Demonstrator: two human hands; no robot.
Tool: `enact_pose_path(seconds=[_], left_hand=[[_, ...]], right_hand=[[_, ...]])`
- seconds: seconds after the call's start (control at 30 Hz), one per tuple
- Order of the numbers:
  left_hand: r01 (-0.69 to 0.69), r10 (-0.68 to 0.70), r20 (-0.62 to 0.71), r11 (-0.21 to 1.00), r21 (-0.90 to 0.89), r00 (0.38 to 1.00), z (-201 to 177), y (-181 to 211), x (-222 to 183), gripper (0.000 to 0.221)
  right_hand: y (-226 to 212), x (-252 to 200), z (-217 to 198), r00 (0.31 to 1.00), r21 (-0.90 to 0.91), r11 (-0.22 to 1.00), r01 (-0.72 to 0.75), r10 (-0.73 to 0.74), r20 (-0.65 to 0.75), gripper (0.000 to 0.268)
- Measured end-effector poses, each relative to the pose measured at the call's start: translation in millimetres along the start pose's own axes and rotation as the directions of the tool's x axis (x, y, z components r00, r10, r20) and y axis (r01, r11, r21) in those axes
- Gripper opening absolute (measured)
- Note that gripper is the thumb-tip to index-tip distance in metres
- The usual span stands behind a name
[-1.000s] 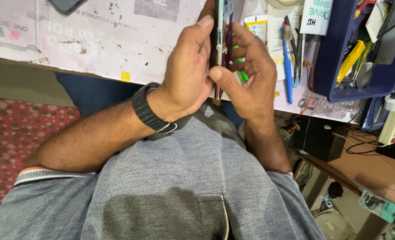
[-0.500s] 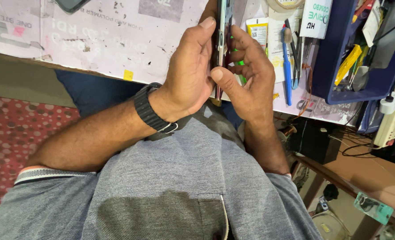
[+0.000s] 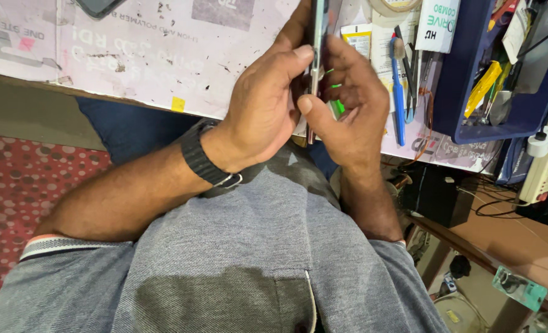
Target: The person uses a green utility knife to carefully pry and separate the battery from the smartphone chassis. They then use pink-handled scissors to trim a small piece of material near the battery connector. The person continues to adjust the internal components with their fingers.
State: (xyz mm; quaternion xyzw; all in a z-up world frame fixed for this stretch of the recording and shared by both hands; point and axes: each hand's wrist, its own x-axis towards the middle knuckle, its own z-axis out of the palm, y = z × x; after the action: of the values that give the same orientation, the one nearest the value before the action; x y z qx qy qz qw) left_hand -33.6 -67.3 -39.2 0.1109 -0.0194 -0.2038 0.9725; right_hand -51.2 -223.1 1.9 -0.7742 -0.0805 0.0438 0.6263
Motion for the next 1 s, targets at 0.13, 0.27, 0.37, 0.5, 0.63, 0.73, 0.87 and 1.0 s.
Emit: enact_pose_path(seconds=[0.13, 0.27, 0.37, 0.5, 0.63, 0.73, 0.87, 1.0], left_hand=[[-0.013, -0.018, 0.122, 0.968, 0.249, 0.992, 0.2, 14.1, -4.8, 0.069], [-0.062, 0.001, 0.150, 0.914, 0.401, 0.989, -4.0, 22.4, -8.1, 0.078], [-0.052, 0.001, 0.122, 0.910, 0.411, 0.993, -8.7, 25.5, -12.9, 0.080], [-0.068, 0.018, 0.119, 0.898, 0.434, 0.993, -12.9, 27.7, -14.0, 0.080], [-0.069, 0.026, 0.105, 0.901, 0.429, 0.994, -13.8, 28.0, -14.3, 0.080], [-0.065, 0.028, 0.095, 0.906, 0.419, 0.995, -13.3, 28.0, -13.9, 0.078], [-0.065, 0.033, 0.086, 0.912, 0.404, 0.996, -12.7, 27.2, -11.5, 0.077], [-0.065, 0.034, 0.084, 0.912, 0.405, 0.996, -14.2, 26.7, -11.6, 0.077]], right_hand=[[-4.3, 0.8, -4.3, 1.000, 0.099, 0.995, -0.012, 0.011, 0.010, 0.064], [-8.5, -2.7, -7.5, 0.998, 0.031, 0.998, -0.053, 0.052, 0.029, 0.064], [-11.3, -4.6, -8.7, 0.994, -0.003, 0.998, -0.062, 0.062, 0.088, 0.064], [-14.7, -2.8, -13.5, 0.987, -0.014, 0.997, -0.077, 0.078, 0.141, 0.066], [-16.3, -2.8, -15.5, 0.980, 0.042, 0.990, -0.131, 0.124, 0.153, 0.065], [-15.8, -2.4, -15.0, 0.983, 0.050, 0.992, -0.117, 0.108, 0.147, 0.064], [-15.1, -2.3, -15.4, 0.988, 0.009, 0.996, -0.083, 0.081, 0.133, 0.066], [-14.4, -4.0, -15.9, 0.989, -0.028, 0.997, -0.075, 0.078, 0.122, 0.067]])
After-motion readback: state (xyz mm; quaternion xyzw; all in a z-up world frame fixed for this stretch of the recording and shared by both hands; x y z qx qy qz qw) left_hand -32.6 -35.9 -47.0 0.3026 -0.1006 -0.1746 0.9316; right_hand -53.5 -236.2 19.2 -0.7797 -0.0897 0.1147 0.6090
